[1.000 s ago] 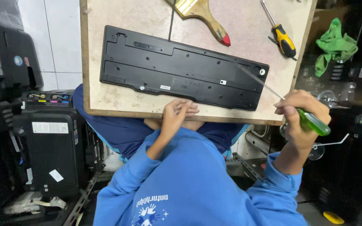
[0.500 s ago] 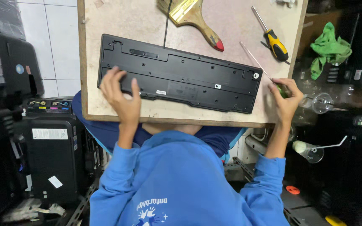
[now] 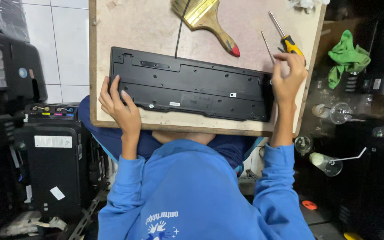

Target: The person cleans a black computer keyboard by brushing dust off the underside and keys, wiping with a tissue, and removing and cleaning individual keycaps with a screwdriver. The person then places the cleaned keycaps back onto the keyboard.

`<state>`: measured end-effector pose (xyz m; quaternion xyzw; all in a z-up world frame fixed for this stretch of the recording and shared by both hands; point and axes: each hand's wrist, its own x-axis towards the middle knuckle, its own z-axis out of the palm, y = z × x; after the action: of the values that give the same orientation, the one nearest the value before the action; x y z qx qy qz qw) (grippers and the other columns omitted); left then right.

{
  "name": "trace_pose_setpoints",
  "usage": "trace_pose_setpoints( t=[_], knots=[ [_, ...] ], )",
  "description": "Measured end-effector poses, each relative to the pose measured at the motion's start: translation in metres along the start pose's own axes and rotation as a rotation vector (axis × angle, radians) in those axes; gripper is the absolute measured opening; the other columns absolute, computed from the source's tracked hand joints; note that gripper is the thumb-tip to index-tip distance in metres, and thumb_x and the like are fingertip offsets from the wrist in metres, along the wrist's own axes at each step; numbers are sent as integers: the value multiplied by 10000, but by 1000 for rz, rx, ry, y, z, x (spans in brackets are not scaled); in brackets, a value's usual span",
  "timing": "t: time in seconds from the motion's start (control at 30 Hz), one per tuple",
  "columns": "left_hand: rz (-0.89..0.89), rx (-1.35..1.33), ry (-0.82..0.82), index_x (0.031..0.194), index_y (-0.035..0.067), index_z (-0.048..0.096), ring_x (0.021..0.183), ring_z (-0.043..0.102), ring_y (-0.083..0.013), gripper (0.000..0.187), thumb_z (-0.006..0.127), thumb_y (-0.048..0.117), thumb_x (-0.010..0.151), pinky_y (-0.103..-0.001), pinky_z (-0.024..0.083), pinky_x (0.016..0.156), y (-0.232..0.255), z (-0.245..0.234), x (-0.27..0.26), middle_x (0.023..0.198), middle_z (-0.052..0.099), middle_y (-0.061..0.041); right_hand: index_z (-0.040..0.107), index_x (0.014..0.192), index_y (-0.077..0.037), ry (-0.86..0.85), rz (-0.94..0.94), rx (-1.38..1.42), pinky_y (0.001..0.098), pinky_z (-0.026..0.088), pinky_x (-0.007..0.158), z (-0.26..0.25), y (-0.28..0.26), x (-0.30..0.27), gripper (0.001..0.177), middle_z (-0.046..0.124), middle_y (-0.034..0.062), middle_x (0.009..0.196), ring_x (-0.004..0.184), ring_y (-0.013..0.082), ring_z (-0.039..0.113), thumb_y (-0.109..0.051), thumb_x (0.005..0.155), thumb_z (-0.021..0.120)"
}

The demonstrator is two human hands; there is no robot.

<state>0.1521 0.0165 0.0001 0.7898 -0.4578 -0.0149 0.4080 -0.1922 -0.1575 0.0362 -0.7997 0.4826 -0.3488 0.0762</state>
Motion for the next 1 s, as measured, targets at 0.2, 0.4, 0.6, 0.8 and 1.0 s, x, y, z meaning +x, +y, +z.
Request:
trace_pose_setpoints(
  t=[0.2, 0.4, 0.6, 0.8, 1.0],
  knots=[
    [-60, -9, 79, 1198, 127, 527, 1124, 431, -296, 315, 321, 202, 971, -442, 337, 877, 5, 0, -4, 1262, 434, -80, 498, 1109, -71, -438, 13, -60, 436, 407, 711, 86, -53, 52, 484, 410, 159, 1012, 929, 334, 435, -286, 749, 740],
    [-77, 6, 90, 1186, 135, 536, 1109, 440, -294, 302, 361, 140, 940, -430, 352, 834, 4, -1, -3, 1252, 445, -74, 637, 896, -76, -429, 38, -40, 339, 386, 606, 53, -56, 83, 244, 546, 106, 831, 704, 220, 507, -193, 737, 781],
    [-98, -40, 76, 1196, 131, 528, 1135, 432, -287, 296, 376, 195, 949, -432, 340, 868, 3, -2, -2, 1263, 440, -60, 537, 1013, 47, 137, -8, 686, 285, 471, 778, -7, -110, 85, 213, 568, 159, 885, 826, 198, 562, -16, 867, 679],
    [-89, -51, 44, 1229, 117, 487, 1158, 430, -292, 351, 428, 299, 935, -443, 329, 913, 5, -7, -1, 1274, 436, -73, 625, 902, -99, -259, 152, 139, 325, 329, 627, 33, -91, 41, 100, 548, 26, 771, 736, 181, 428, -161, 849, 568],
    [132, -8, -75, 1345, 20, 341, 1315, 174, -360, 887, 645, 607, 752, -464, 84, 981, -5, 4, -5, 1418, 252, -177, 605, 923, 66, -233, 8, -203, 474, 433, 562, 10, -134, 35, 152, 577, 243, 712, 638, 425, 577, -70, 859, 585]
  ],
)
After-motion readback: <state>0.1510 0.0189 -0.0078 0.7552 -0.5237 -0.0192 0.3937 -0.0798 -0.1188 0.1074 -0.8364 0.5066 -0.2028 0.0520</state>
